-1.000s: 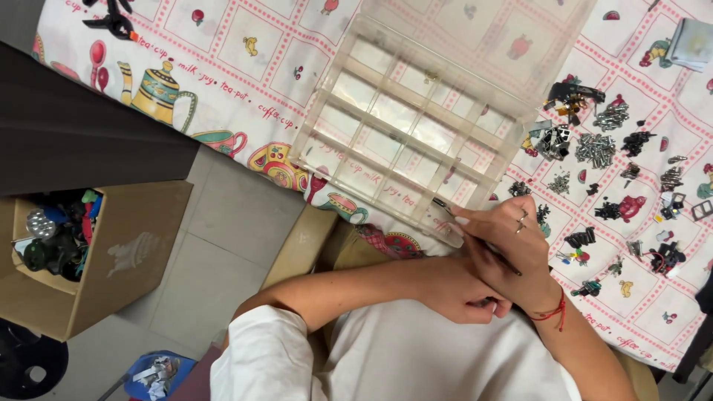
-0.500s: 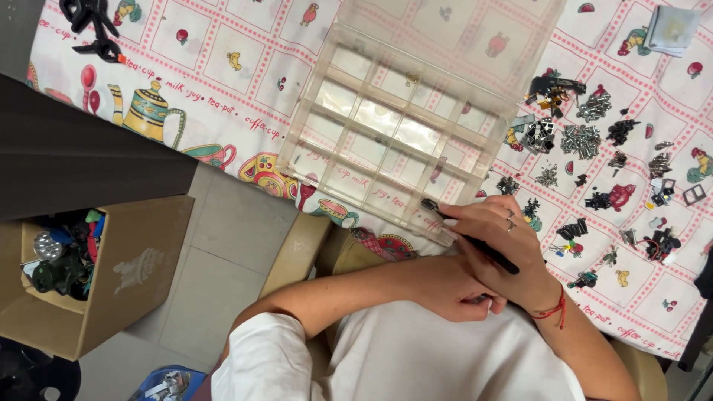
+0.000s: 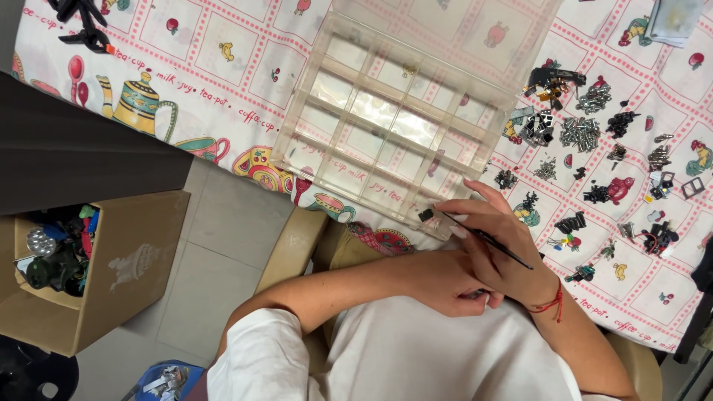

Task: The person uses tweezers to pick up small metal parts from a patterned tablecloth and places them into compartments of a clear plastic organizer. The person repeatedly picks up and sorts the parts throughout the clip.

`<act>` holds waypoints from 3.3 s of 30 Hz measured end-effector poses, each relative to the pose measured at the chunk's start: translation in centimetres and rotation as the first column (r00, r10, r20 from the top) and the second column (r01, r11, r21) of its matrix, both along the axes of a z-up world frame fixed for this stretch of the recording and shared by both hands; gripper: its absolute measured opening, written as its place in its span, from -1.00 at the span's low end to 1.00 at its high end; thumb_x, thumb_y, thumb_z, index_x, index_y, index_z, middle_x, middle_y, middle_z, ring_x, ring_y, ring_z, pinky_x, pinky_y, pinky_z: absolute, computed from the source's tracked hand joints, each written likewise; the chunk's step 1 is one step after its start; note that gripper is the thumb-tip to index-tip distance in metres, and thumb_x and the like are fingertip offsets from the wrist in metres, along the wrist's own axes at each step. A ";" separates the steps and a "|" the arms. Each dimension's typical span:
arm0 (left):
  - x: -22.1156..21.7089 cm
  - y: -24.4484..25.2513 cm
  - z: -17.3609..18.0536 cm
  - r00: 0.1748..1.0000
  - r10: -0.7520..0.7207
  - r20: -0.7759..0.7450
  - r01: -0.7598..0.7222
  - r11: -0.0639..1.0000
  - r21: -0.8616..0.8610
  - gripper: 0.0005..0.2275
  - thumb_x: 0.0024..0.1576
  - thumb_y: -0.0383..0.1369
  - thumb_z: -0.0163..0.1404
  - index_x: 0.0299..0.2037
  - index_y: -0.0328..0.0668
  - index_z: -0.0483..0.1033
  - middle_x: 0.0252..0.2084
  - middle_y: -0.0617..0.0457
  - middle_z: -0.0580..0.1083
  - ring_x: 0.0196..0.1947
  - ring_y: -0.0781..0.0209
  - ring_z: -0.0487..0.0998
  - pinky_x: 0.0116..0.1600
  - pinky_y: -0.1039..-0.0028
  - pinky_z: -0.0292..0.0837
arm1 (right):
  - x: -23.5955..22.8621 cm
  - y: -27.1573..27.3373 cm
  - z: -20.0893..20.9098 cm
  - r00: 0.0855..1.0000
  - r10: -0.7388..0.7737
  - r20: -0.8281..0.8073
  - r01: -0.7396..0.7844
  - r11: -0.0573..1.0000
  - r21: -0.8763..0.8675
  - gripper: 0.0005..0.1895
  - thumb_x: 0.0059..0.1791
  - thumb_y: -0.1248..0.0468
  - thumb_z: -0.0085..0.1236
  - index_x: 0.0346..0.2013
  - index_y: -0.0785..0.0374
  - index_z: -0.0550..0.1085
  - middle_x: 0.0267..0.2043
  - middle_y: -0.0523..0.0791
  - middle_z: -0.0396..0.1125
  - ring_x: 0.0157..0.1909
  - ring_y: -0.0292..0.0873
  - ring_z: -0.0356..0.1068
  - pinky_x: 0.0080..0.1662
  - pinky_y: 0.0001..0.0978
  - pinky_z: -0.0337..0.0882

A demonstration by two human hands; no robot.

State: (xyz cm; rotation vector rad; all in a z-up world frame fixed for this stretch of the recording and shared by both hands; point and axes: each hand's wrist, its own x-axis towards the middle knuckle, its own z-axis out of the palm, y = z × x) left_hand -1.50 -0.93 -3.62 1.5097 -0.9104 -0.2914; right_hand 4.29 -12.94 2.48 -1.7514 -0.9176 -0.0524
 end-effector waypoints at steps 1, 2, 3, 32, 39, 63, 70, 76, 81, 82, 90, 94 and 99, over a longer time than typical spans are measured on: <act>0.0 0.0 -0.1 1.000 0.003 0.008 -0.003 1.000 -0.004 -0.91 0.13 -0.34 -0.08 -0.32 0.09 0.50 -0.76 0.27 0.20 -0.61 0.22 0.44 -0.27 0.48 0.50 | 0.0 -0.1 -0.1 1.000 -0.001 -0.010 0.001 1.000 -0.012 -0.94 0.06 0.49 0.05 -0.19 0.38 0.37 -0.07 0.11 0.51 -0.11 0.17 0.55 0.24 0.38 0.27; 0.0 0.0 -0.1 1.000 0.004 0.014 -0.004 1.000 -0.009 -0.91 0.13 -0.34 -0.08 -0.31 0.09 0.51 -0.75 0.29 0.20 -0.59 0.24 0.45 -0.25 0.48 0.50 | -0.2 -0.2 -0.1 1.000 -0.003 -0.022 0.003 1.000 -0.024 -0.96 0.07 0.48 0.04 -0.22 0.39 0.37 -0.06 0.10 0.51 -0.09 0.18 0.55 0.27 0.39 0.24; 0.2 0.1 0.2 1.000 0.002 0.012 -0.002 1.000 -0.010 -0.91 0.13 -0.34 -0.08 -0.31 0.09 0.51 -0.75 0.29 0.20 -0.59 0.24 0.45 -0.25 0.48 0.50 | -0.2 -0.7 -0.1 1.000 -0.005 -0.024 0.005 1.000 -0.025 -0.96 0.07 0.48 0.04 -0.22 0.39 0.37 -0.06 0.10 0.51 -0.09 0.18 0.55 0.27 0.39 0.24; 2.2 1.2 4.3 0.942 -0.167 -0.291 0.184 0.982 0.032 -0.78 0.06 -0.65 -0.10 -0.24 -0.13 0.54 -0.61 0.23 0.16 -0.53 0.29 0.29 -0.31 0.53 0.25 | 1.5 -22.6 -1.9 0.380 -0.893 -0.241 0.911 0.407 -0.068 -0.85 0.08 0.45 0.30 -0.09 0.43 0.53 -0.07 0.05 0.47 0.02 -0.10 0.52 0.14 -0.39 0.55; 2.2 1.3 4.2 0.936 -0.174 -0.305 0.205 0.976 0.073 -0.78 0.05 -0.64 -0.09 -0.24 -0.11 0.55 -0.51 0.18 0.25 -0.59 0.35 0.22 -0.39 0.54 0.18 | 2.2 -22.4 -1.2 0.249 -0.910 -0.330 0.954 0.289 -0.075 -0.90 0.08 0.45 0.27 -0.12 0.42 0.56 -0.14 0.01 0.50 -0.15 -0.17 0.53 -0.07 -0.46 0.62; 2.0 1.3 4.0 0.926 -0.158 -0.344 0.201 0.975 0.092 -0.79 0.07 -0.62 -0.09 -0.24 -0.09 0.56 -0.41 0.14 0.34 -0.60 0.37 0.23 -0.43 0.58 0.19 | 2.0 -22.2 -2.1 0.196 -0.869 -0.455 0.968 0.245 -0.050 -0.88 0.06 0.36 0.36 -0.18 0.36 0.58 -0.50 -0.12 0.39 -0.61 -0.37 0.27 -0.55 -0.63 0.27; 2.1 1.4 4.4 0.945 -0.147 -0.293 0.180 0.979 0.090 -0.77 0.07 -0.60 -0.09 -0.21 -0.03 0.53 -0.45 0.18 0.31 -0.55 0.31 0.29 -0.28 0.52 0.28 | 1.6 -21.9 -2.8 0.240 -0.876 -0.418 0.970 0.229 0.078 -0.86 0.08 0.37 0.36 -0.20 0.35 0.52 -0.42 -0.08 0.39 -0.61 -0.37 0.22 -0.53 -0.59 0.18; 2.0 1.4 4.0 0.961 -0.150 -0.233 0.157 0.988 0.010 -0.80 0.10 -0.56 -0.12 -0.18 -0.08 0.51 -0.39 0.13 0.37 -0.42 0.13 0.43 -0.16 0.41 0.38 | 1.0 -18.4 -2.0 0.365 -0.811 -0.457 0.931 0.324 0.168 -0.84 0.11 0.36 0.31 -0.20 0.31 0.45 -0.49 -0.11 0.28 -0.60 -0.35 0.12 -0.48 -0.52 0.13; 1.5 1.5 2.4 0.956 -0.162 -0.246 0.187 0.979 0.085 -0.81 0.08 -0.45 -0.12 -0.18 0.01 0.50 -0.45 0.16 0.34 -0.45 0.13 0.44 -0.19 0.36 0.37 | 0.8 -11.9 1.1 0.475 -0.692 -0.543 0.866 0.476 0.151 -0.83 0.07 0.37 0.27 -0.28 0.31 0.42 -0.23 0.12 0.47 -0.64 -0.38 0.08 -0.48 -0.54 0.11; 1.2 1.4 2.2 0.953 -0.174 -0.247 0.203 0.974 0.098 -0.82 0.08 -0.43 -0.12 -0.17 0.03 0.50 -0.50 0.21 0.33 -0.48 0.18 0.44 -0.18 0.38 0.38 | 0.4 -11.1 0.9 0.529 -0.613 -0.586 0.821 0.545 0.171 -0.85 0.07 0.39 0.25 -0.26 0.28 0.40 -0.24 0.16 0.45 -0.65 -0.36 0.07 -0.46 -0.53 0.12; 0.5 1.3 1.8 0.962 -0.170 -0.214 0.200 0.972 0.126 -0.86 0.09 -0.36 -0.10 -0.17 0.11 0.44 -0.30 0.26 0.44 -0.41 0.25 0.48 -0.21 0.37 0.36 | -2.2 -5.5 0.8 0.585 -0.501 -0.638 0.654 0.756 0.006 -0.84 0.02 0.40 0.27 -0.29 0.25 0.41 -0.57 -0.05 0.31 -0.36 -0.10 0.53 -0.44 -0.58 0.21; 0.5 1.2 1.7 0.966 -0.159 -0.206 0.182 0.978 0.099 -0.85 0.08 -0.40 -0.12 -0.19 0.09 0.42 -0.33 0.24 0.44 -0.31 0.23 0.48 -0.19 0.38 0.39 | -2.7 -3.8 1.1 0.593 -0.528 -0.609 0.589 0.799 -0.119 -0.88 0.00 0.49 0.25 -0.27 0.36 0.44 -0.26 0.11 0.48 -0.20 -0.06 0.58 -0.26 -0.43 0.56; 0.3 0.9 1.4 0.968 -0.142 -0.207 0.167 0.980 0.108 -0.85 0.06 -0.39 -0.11 -0.19 0.09 0.43 -0.34 0.23 0.49 -0.34 0.21 0.52 -0.23 0.35 0.44 | -3.0 -3.2 0.9 0.704 -0.477 -0.526 0.498 0.860 -0.113 -0.89 0.00 0.54 0.23 -0.29 0.42 0.44 -0.24 0.10 0.46 -0.08 0.07 0.60 -0.02 -0.26 0.65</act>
